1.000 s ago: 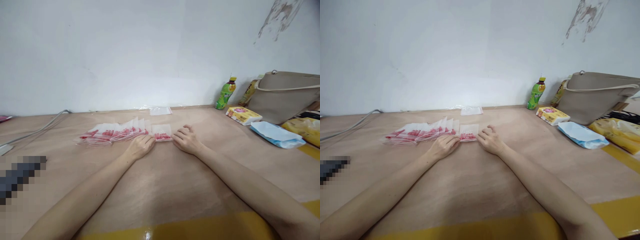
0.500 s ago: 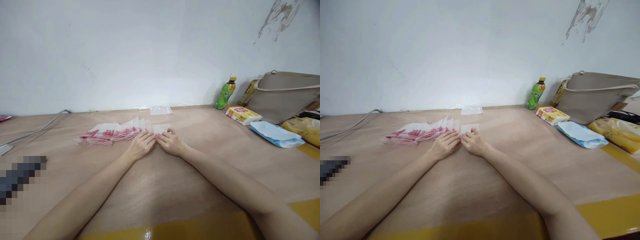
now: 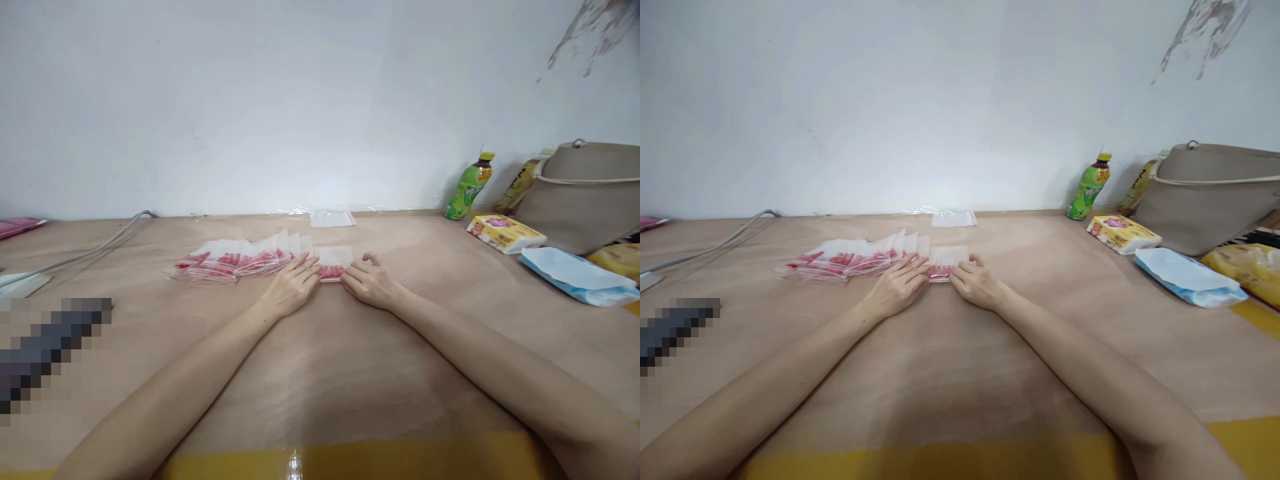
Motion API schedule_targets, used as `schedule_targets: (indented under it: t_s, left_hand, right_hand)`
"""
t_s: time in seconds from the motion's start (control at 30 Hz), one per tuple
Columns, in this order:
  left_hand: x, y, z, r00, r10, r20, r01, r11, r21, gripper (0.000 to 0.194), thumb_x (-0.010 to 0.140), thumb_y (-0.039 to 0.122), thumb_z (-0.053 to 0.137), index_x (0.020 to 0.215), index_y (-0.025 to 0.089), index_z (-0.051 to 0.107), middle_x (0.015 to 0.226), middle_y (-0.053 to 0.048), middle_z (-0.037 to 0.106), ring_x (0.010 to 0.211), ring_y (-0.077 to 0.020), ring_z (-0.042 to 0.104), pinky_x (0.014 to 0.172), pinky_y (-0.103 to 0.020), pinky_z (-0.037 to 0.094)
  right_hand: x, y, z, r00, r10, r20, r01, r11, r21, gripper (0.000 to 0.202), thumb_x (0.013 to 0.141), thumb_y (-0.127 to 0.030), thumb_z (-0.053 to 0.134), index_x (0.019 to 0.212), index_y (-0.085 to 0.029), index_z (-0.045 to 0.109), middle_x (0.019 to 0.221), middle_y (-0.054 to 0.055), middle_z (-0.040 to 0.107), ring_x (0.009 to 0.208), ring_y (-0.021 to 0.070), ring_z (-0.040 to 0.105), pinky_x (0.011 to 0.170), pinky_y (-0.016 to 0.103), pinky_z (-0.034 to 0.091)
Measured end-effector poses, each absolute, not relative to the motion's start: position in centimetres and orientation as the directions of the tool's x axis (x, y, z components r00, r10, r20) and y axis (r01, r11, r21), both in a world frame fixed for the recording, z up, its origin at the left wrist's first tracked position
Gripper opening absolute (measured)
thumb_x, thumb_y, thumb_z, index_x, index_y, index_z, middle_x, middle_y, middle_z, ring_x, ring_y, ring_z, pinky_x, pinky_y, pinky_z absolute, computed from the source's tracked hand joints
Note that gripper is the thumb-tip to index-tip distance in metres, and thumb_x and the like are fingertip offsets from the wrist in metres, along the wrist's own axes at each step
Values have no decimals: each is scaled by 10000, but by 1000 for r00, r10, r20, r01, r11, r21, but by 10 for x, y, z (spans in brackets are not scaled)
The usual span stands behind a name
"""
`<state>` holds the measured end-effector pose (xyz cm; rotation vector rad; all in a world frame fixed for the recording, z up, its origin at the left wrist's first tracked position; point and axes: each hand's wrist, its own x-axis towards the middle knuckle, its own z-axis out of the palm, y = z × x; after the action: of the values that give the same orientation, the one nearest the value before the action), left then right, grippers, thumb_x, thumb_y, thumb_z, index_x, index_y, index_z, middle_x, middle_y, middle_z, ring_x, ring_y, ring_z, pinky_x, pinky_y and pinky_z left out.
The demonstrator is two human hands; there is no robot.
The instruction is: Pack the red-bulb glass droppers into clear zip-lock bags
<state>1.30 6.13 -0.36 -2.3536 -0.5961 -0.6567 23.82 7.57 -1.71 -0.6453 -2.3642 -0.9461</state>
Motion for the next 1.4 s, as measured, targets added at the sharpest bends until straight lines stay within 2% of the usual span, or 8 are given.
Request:
schedule_targets:
  t_s: [0.27,0.47,0.6,0.73,0.93,1.1,1.2,1.4]
  left_hand:
    - [13,63,-6,766,264,586,555,-733,-394,237,902,118,405,802,124,620,1007,-68,666,1062,-207,562,1010,-414,368]
    - [10,62,-5,755,360,548,583,-752,-308,184,891,281,477,924,195,635,1133,-34,611,1165,-225,472,1039,-462,285]
    - [3,59,-2,651,483,585,714,-652,-256,412,852,417,487,1172,160,520,1278,-114,485,1266,-288,318,1050,-551,162]
    - [-10,66,-4,582,535,612,786,-564,-255,340,857,284,460,1173,173,518,1255,-120,500,1251,-300,338,1033,-575,152]
    - [-21,78,-2,671,517,532,727,-599,-335,282,861,236,441,1119,219,555,1143,-82,577,1188,-276,426,1026,-552,190]
    - [-19,78,-3,650,543,532,742,-605,-288,265,868,256,438,1103,206,551,1099,-78,594,1132,-273,471,1011,-511,239]
    - [-18,78,-5,631,573,523,758,-599,-259,279,878,263,425,1132,210,528,1110,-79,589,1095,-265,493,978,-494,281]
    - [-18,78,-7,621,589,517,767,-593,-245,287,878,251,426,1146,205,522,1125,-81,583,1096,-272,482,940,-474,315]
  right_hand:
    - [263,69,-17,-709,304,636,651,629,425,288,888,-171,372,703,-168,593,618,20,566,624,119,452,761,316,270]
    - [265,68,-3,-698,464,545,677,676,290,336,837,-414,465,656,-159,586,711,70,611,741,174,508,789,354,282]
    - [240,60,9,-593,628,503,740,672,34,429,823,-493,434,1020,-137,571,1062,129,593,973,227,513,831,361,328]
    - [208,62,-5,-630,675,383,709,702,-69,546,891,-481,264,1332,-167,336,1319,145,430,1195,240,404,895,374,348]
    - [242,86,-20,-608,749,264,728,658,-192,492,886,-497,272,1269,-253,461,1352,98,408,1251,261,359,963,445,333]
    - [321,105,-18,-488,830,270,754,557,-350,473,872,-507,306,1134,-243,598,1264,71,514,1217,243,411,981,411,344]
    - [335,106,-14,-451,844,292,774,532,-343,469,868,-501,319,1082,-224,631,1196,83,566,1164,253,463,942,399,368]
    - [251,95,-4,-540,665,516,745,663,-74,314,777,-379,549,1034,-217,624,1018,83,619,945,220,542,843,400,331]
